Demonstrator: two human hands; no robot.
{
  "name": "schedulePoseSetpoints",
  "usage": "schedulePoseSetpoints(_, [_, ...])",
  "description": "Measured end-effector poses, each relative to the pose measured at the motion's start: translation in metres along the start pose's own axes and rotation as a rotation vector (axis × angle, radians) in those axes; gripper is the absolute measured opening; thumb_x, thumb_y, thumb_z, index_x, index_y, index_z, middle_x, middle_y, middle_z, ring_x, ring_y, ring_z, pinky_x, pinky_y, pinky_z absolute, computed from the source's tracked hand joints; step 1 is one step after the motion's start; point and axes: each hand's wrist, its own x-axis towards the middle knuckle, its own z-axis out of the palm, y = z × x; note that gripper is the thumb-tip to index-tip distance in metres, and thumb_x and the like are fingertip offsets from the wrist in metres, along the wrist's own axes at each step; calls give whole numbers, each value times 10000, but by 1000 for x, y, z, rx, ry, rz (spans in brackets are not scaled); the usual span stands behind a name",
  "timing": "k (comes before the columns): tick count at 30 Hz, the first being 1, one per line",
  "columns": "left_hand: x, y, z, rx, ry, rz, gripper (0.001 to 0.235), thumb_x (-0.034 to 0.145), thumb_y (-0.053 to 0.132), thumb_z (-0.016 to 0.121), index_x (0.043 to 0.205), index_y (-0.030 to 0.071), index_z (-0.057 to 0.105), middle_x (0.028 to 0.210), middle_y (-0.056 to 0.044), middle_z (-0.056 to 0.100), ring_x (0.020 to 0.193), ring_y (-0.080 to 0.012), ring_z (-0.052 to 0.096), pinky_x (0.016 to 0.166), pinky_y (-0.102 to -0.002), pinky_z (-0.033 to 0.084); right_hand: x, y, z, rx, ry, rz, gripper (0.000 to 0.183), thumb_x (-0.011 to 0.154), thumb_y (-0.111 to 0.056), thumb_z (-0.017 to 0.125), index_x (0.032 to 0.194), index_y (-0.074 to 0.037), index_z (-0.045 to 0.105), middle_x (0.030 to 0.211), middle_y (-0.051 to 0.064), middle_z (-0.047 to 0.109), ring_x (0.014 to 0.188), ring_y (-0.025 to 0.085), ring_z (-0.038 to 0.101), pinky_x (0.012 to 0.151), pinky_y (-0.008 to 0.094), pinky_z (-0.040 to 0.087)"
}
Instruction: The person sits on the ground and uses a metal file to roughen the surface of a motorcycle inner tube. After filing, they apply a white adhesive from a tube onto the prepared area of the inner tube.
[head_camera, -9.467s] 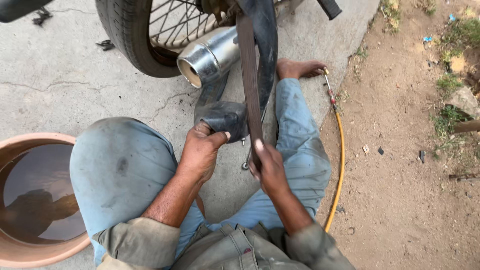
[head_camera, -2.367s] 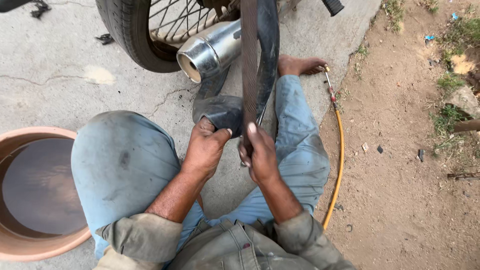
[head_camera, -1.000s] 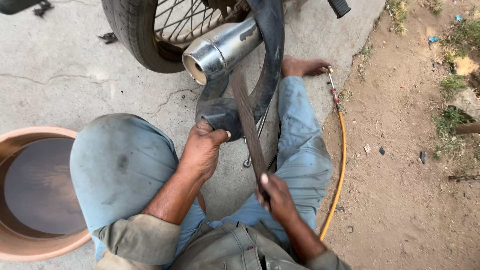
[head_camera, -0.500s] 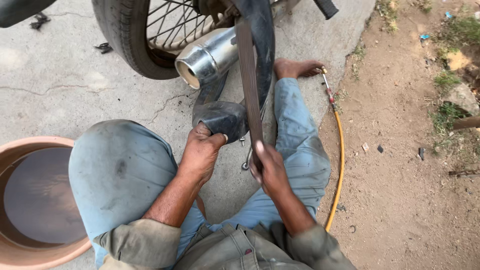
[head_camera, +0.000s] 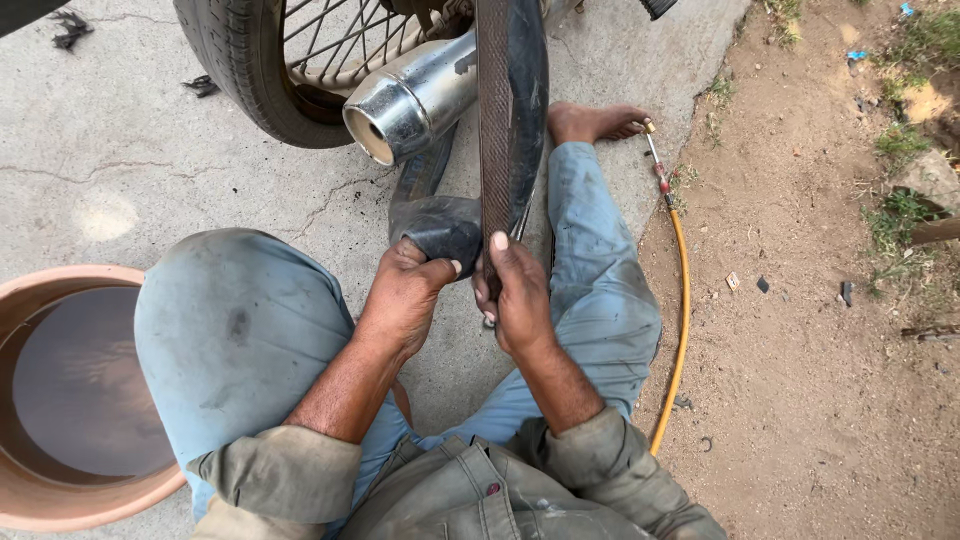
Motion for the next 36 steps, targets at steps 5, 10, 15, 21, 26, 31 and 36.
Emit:
schedulePoseSetpoints(5, [4, 1, -4, -101, 69, 19, 361, 817, -85, 598, 1160, -1, 673, 1114, -68, 720, 1035, -163, 666, 985, -320, 483, -69, 27, -42, -134, 5, 269, 472, 1037, -478, 497, 837, -57, 571, 570, 27, 528, 401, 104, 428, 363, 268, 301])
schedulePoseSetpoints(10, [8, -8, -8, -110, 33, 65, 393, 806, -90, 571, 1170, 5, 687, 1129, -62, 725, 1044, -162, 667, 991, -321, 481, -102, 43, -30, -84, 7, 363, 448, 1022, -499, 529, 875, -78, 570, 582, 22, 526, 424, 103, 447, 385, 269, 328])
schedulePoseSetpoints(15, [7, -8, -3, -38, 2, 8, 279, 860, -63, 602, 1122, -22, 690, 1065, -85, 733, 990, -177, 676, 968, -354, 516, -10, 2, 3, -4, -15, 130, 481, 1048, -501, 490, 845, -69, 541, 592, 21, 529, 395, 93, 398, 373, 265, 314])
schedulePoseSetpoints(21, [7, 2, -2, -60, 66, -4, 321, 821, -75, 621, 1128, 4, 667, 1061, -65, 723, 995, -173, 674, 960, -345, 504, -38, 5, -27, -138, -19, 95, 508, 1076, -490, 489, 817, -56, 542, 566, 21, 493, 410, 92, 396, 397, 255, 315])
schedulePoseSetpoints(26, [8, 0, -10, -115, 53, 11, 303, 838, -74, 628, 1133, -21, 674, 1075, -83, 729, 996, -181, 665, 963, -349, 502, -104, 32, -54, -277, -23, 345, 444, 999, -483, 498, 848, -77, 593, 578, 27, 543, 408, 107, 442, 383, 270, 333])
schedulePoseSetpoints(31, [8, -7, 0, -64, -16, 30, 283, 847, -62, 632, 1119, -40, 707, 1062, -95, 745, 974, -186, 681, 942, -341, 528, -52, 23, -12, -150, 7, 208, 481, 1047, -496, 487, 849, -65, 567, 601, 28, 543, 414, 102, 422, 389, 262, 329])
schedulePoseSetpoints(36, [5, -7, -2, -84, 55, -24, 285, 839, -68, 630, 1116, -47, 691, 1065, -102, 737, 976, -184, 677, 931, -330, 517, -8, 5, -10, -42, 78, 98, 441, 1047, -467, 525, 874, -63, 565, 597, 36, 522, 425, 99, 416, 386, 268, 323])
